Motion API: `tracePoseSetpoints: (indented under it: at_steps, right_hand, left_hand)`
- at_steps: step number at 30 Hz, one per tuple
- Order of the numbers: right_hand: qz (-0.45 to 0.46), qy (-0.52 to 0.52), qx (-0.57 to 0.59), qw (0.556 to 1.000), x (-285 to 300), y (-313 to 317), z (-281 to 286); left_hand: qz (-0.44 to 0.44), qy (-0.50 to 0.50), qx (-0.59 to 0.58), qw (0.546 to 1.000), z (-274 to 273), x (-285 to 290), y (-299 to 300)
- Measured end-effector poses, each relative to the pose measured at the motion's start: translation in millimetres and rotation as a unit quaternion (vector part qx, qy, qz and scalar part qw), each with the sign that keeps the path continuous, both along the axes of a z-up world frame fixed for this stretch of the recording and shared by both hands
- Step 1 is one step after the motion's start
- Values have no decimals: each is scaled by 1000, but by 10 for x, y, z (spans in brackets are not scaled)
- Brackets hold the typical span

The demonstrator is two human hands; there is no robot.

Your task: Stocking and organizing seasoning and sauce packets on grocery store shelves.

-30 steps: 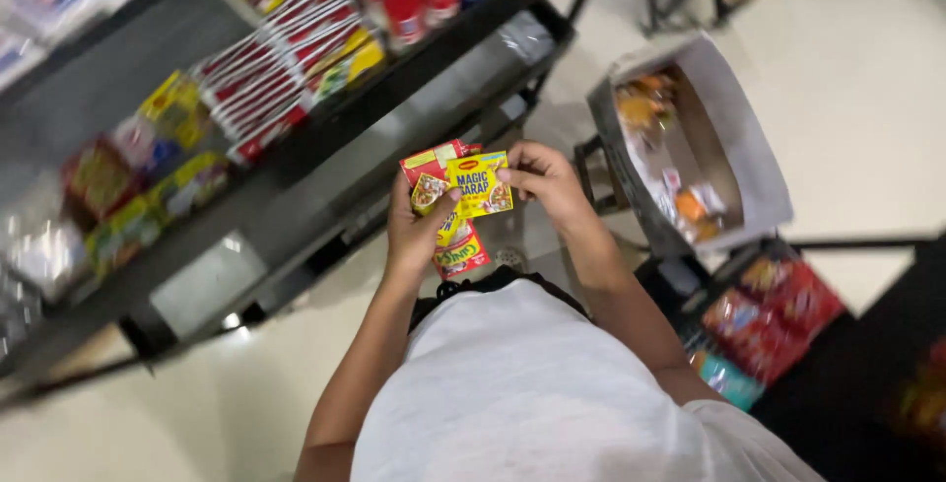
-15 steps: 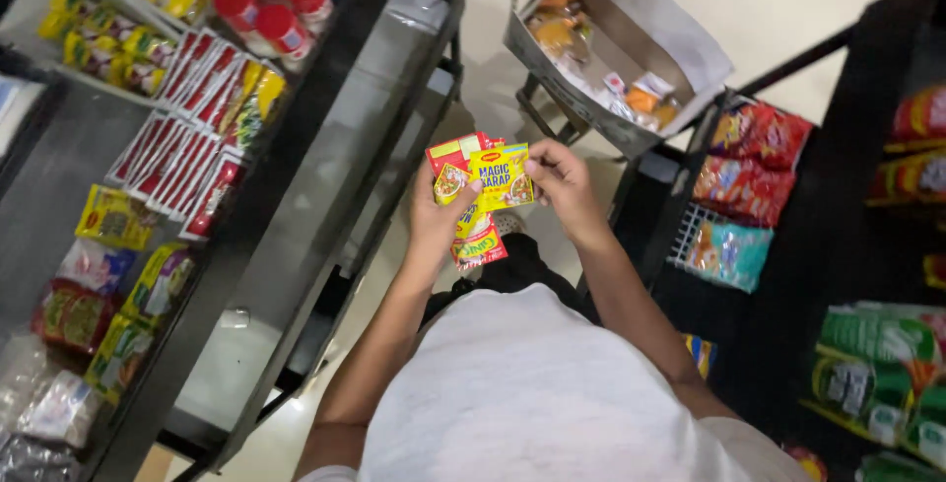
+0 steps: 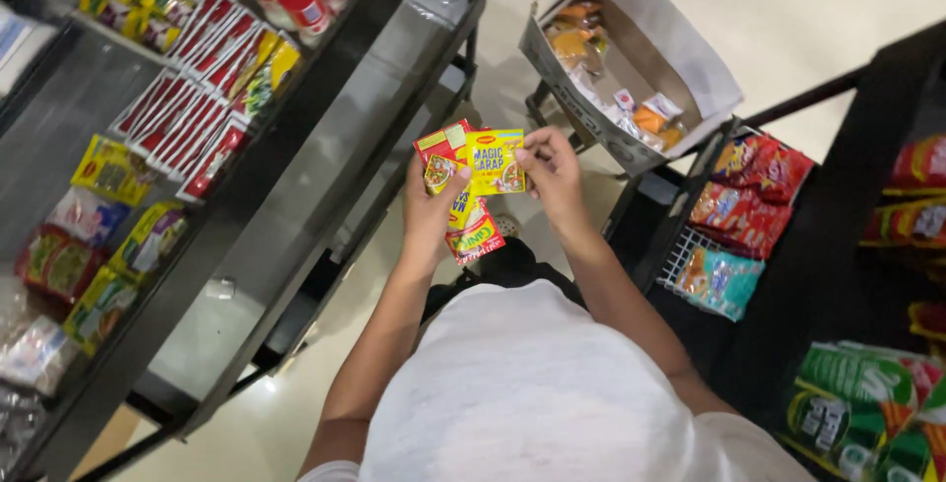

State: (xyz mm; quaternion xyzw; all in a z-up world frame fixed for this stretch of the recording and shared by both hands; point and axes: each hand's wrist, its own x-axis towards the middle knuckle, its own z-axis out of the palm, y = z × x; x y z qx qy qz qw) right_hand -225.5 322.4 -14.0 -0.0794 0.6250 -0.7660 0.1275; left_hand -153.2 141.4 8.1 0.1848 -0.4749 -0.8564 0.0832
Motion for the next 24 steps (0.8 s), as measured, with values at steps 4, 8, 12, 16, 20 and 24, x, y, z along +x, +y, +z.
tracePoseSetpoints:
  at_steps: [4,8,12,16,20,24]
  right_hand:
    - [-14,0,17,1000,-123,-14,-4]
    - [4,16,31,999,-109,32,-153]
    - [-15,-2,50,999,-8,112,-295]
    - [-49,-34,54,997,52,372,-416]
    - [-74,-62,87,991,98,662,-459]
    - [-112,-70,91,987,226,863,-480]
  left_hand:
    - [-5,-13,-46,999,-17,17,-25]
    - [-27,16,-92,995,-195,0,39]
    - [-69,29,-88,993,-165,-30,133]
    - [-97,7,-68,993,-235,-108,223]
    - [-142,18,-43,989,-280,-251,336]
    - [-197,37,-62,978,-334,-326,445]
